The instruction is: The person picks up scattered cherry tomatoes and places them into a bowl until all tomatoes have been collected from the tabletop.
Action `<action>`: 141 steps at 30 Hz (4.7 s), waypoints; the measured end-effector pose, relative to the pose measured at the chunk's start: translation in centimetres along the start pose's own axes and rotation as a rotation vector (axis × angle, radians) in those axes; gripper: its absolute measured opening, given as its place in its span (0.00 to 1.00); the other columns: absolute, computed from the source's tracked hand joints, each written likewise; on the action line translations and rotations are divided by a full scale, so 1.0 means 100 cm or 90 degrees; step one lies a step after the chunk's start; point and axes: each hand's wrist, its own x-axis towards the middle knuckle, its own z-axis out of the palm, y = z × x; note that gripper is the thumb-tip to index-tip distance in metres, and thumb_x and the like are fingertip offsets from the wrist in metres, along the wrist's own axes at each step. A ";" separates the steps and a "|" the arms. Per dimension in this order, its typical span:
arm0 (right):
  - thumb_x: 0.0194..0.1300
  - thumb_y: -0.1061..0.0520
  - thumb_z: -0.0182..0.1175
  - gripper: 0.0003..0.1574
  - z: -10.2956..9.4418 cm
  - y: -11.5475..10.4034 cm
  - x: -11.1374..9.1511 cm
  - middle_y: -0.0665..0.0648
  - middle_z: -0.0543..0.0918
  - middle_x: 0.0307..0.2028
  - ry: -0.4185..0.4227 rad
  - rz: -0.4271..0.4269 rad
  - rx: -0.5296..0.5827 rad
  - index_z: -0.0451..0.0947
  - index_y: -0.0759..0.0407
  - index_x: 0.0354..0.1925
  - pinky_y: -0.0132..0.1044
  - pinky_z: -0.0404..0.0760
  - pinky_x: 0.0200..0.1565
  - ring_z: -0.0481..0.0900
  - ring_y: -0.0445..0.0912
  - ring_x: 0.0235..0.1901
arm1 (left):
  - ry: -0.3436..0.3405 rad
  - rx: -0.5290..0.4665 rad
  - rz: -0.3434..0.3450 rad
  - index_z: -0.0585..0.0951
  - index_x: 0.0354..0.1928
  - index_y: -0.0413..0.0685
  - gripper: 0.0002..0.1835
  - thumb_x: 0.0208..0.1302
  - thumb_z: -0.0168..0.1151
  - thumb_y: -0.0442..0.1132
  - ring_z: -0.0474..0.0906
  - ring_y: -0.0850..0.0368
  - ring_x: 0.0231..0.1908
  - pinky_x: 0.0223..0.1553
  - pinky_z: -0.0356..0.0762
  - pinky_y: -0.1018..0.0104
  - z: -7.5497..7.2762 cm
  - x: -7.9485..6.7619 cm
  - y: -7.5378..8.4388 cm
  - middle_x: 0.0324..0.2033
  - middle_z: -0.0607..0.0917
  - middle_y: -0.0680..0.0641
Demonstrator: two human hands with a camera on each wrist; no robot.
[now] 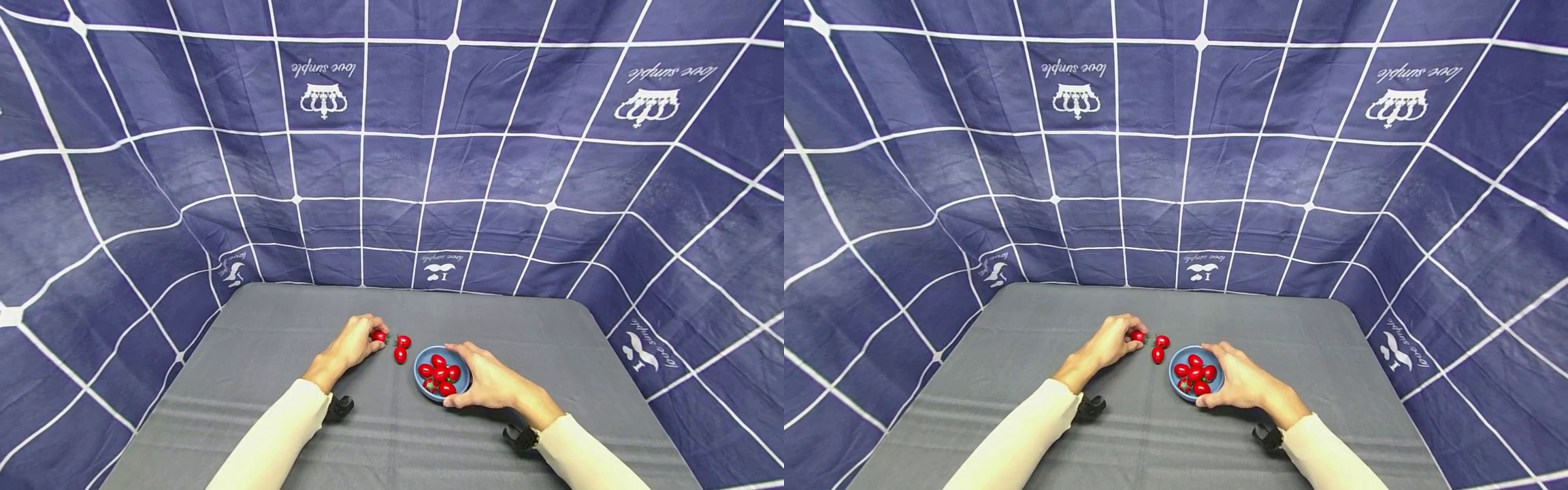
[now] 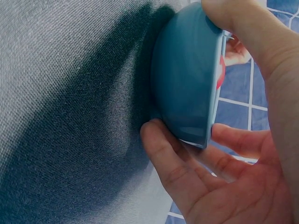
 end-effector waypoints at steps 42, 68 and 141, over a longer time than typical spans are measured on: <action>0.52 0.34 0.93 0.69 0.000 0.002 0.001 0.56 0.88 0.62 0.006 -0.020 0.004 0.77 0.62 0.80 0.45 0.91 0.64 0.90 0.50 0.59 | 0.015 -0.089 -0.059 0.92 0.53 0.39 0.13 0.70 0.83 0.31 0.95 0.49 0.43 0.52 0.97 0.48 -0.067 0.000 0.127 0.45 0.93 0.44; 0.52 0.33 0.93 0.70 -0.001 0.003 0.000 0.56 0.88 0.60 0.010 -0.031 0.004 0.76 0.65 0.79 0.44 0.92 0.62 0.90 0.49 0.57 | 0.012 -0.099 0.012 0.92 0.53 0.41 0.13 0.69 0.84 0.31 0.92 0.57 0.41 0.47 0.94 0.66 -0.048 0.011 0.164 0.43 0.93 0.46; 0.52 0.32 0.92 0.69 0.002 0.003 0.000 0.54 0.87 0.62 -0.001 0.000 -0.006 0.76 0.61 0.80 0.48 0.91 0.64 0.88 0.49 0.59 | -0.020 -0.010 -0.046 0.91 0.67 0.48 0.29 0.66 0.88 0.43 0.93 0.40 0.61 0.67 0.91 0.42 -0.052 -0.012 0.137 0.60 0.93 0.42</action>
